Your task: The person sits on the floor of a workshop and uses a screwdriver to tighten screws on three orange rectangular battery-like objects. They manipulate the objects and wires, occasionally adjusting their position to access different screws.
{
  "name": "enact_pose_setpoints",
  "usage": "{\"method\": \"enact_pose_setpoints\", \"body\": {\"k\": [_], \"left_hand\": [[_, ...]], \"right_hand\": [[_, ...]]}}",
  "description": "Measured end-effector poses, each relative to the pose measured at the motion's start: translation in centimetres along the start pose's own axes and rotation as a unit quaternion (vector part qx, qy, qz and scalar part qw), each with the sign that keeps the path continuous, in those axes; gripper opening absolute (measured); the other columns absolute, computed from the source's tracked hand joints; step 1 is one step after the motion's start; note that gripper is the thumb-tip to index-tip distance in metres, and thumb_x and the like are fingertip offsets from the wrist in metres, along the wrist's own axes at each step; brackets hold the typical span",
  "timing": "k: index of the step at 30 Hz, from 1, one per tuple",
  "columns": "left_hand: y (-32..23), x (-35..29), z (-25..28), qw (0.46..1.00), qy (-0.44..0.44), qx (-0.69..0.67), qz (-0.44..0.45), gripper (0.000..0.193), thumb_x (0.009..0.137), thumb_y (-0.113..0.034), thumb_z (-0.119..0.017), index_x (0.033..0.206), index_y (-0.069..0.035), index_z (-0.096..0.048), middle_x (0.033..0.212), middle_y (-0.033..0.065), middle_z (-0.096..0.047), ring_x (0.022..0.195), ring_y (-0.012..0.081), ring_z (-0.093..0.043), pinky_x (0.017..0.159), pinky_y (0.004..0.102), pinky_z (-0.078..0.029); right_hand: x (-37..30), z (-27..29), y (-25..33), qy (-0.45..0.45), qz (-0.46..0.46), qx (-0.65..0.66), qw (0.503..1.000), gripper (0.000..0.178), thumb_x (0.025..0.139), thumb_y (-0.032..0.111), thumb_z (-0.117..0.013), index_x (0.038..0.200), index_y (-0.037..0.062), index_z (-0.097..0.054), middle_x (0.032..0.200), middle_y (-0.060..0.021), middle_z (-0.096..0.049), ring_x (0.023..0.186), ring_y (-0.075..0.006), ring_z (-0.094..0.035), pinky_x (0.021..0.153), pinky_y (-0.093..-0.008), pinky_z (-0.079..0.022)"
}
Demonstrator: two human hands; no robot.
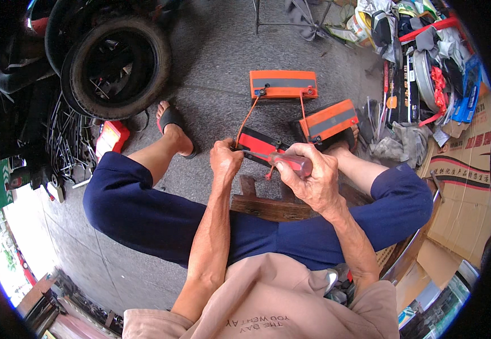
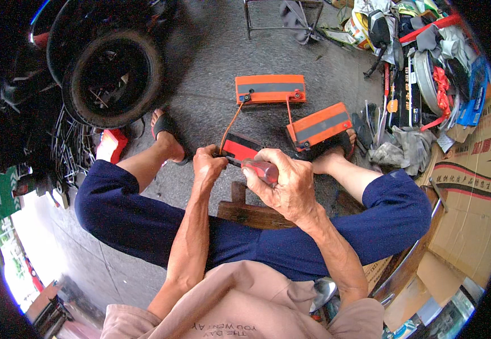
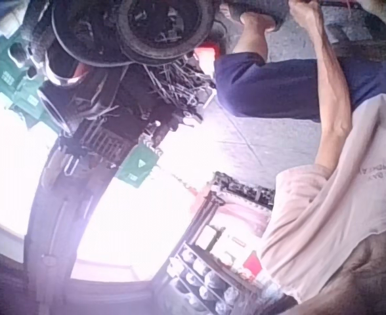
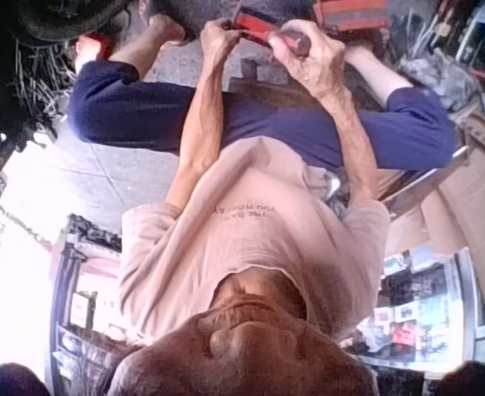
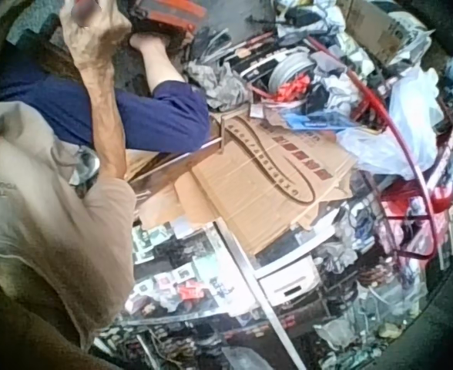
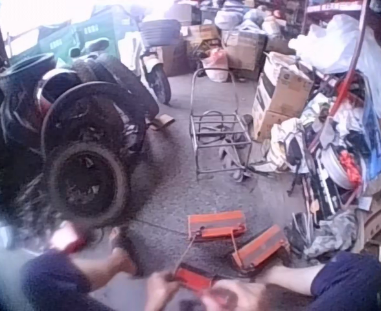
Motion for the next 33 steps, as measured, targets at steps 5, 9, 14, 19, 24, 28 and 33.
{"method": "enact_pose_setpoints", "body": {"k": [5,9,14,19,24,28,33], "left_hand": [[-0.2,0.1,-0.3,1.0,0.009,0.005,-0.006,0.022,0.067,-0.01,-0.065,0.086,-0.004,-0.075,0.079,0.0214,-0.071,0.08,0.0367,-0.071,0.074,0.0431,-0.054],[-1.0,-0.1,-0.7,1.0,0.027,0.003,-0.009,0.021,0.068,-0.01,-0.064,0.085,-0.004,-0.075,0.078,0.0211,-0.071,0.079,0.0367,-0.071,0.073,0.0432,-0.054],[-1.1,-0.3,0.4,0.999,-0.014,0.009,-0.035,0.021,0.068,-0.01,-0.063,0.083,-0.002,-0.074,0.077,0.0244,-0.068,0.079,0.0396,-0.07,0.073,0.0451,-0.054],[0.4,0.5,-0.4,0.999,0.004,-0.025,-0.029,0.023,0.068,-0.013,-0.064,0.085,-0.002,-0.074,0.081,0.0246,-0.069,0.081,0.0403,-0.07,0.073,0.0484,-0.053],[5.3,3.4,-3.0,0.999,0.015,0.049,-0.013,0.041,0.081,-0.041,-0.059,0.095,-0.005,-0.072,0.102,0.0247,-0.069,0.099,0.0422,-0.066,0.084,0.0513,-0.052],[2.6,2.4,-0.5,0.998,0.015,-0.055,-0.026,0.032,0.078,-0.031,-0.063,0.093,-0.005,-0.074,0.089,0.0179,-0.07,0.085,0.0327,-0.067,0.073,0.0453,-0.052],[0.8,1.0,0.2,0.993,0.044,-0.098,-0.043,0.022,0.074,-0.019,-0.069,0.09,-0.006,-0.076,0.073,0.0093,-0.07,0.067,0.021,-0.068,0.061,0.0379,-0.053]], "right_hand": [[0.1,0.1,0.0,0.012,-0.011,0.003,1.0,0.025,0.085,0.022,-0.077,0.096,0.005,-0.061,0.078,-0.0096,-0.07,0.064,-0.0263,-0.07,0.057,-0.0352,-0.055],[-0.3,0.6,-0.6,0.005,-0.023,0.005,1.0,0.026,0.085,0.021,-0.077,0.097,0.005,-0.061,0.078,-0.0099,-0.069,0.063,-0.0268,-0.069,0.056,-0.0359,-0.055],[0.3,0.0,1.3,0.024,0.027,-0.086,0.996,0.035,0.085,0.025,-0.076,0.106,0.0038,-0.058,0.083,-0.0137,-0.067,0.067,-0.0278,-0.069,0.057,-0.0375,-0.055],[2.1,-3.5,6.4,0.072,0.091,-0.243,0.963,0.053,0.08,0.013,-0.076,0.126,-0.0003,-0.053,0.092,-0.0163,-0.061,0.071,-0.0322,-0.065,0.058,-0.0401,-0.053],[3.1,-6.3,9.6,0.099,0.165,-0.274,0.942,0.028,0.082,0.022,-0.066,0.105,0.0079,-0.06,0.081,-0.0139,-0.06,0.064,-0.0322,-0.064,0.055,-0.0457,-0.053],[2.9,-8.6,10.1,0.173,0.139,-0.178,0.959,0.044,0.083,0.016,-0.064,0.126,0.0105,-0.055,0.102,-0.0163,-0.059,0.083,-0.0351,-0.067,0.07,-0.0455,-0.057],[3.5,-5.2,9.1,0.093,0.132,-0.107,0.981,0.033,0.085,0.014,-0.065,0.116,0.01,-0.057,0.098,-0.0163,-0.061,0.08,-0.0374,-0.067,0.067,-0.0457,-0.058]]}}
Point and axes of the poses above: each hand's wrist, its own x-axis towards the middle knuckle, its own z-axis out of the back of the hand, y = z × x, the point moved 10 cm from there along x, towards the middle knuckle
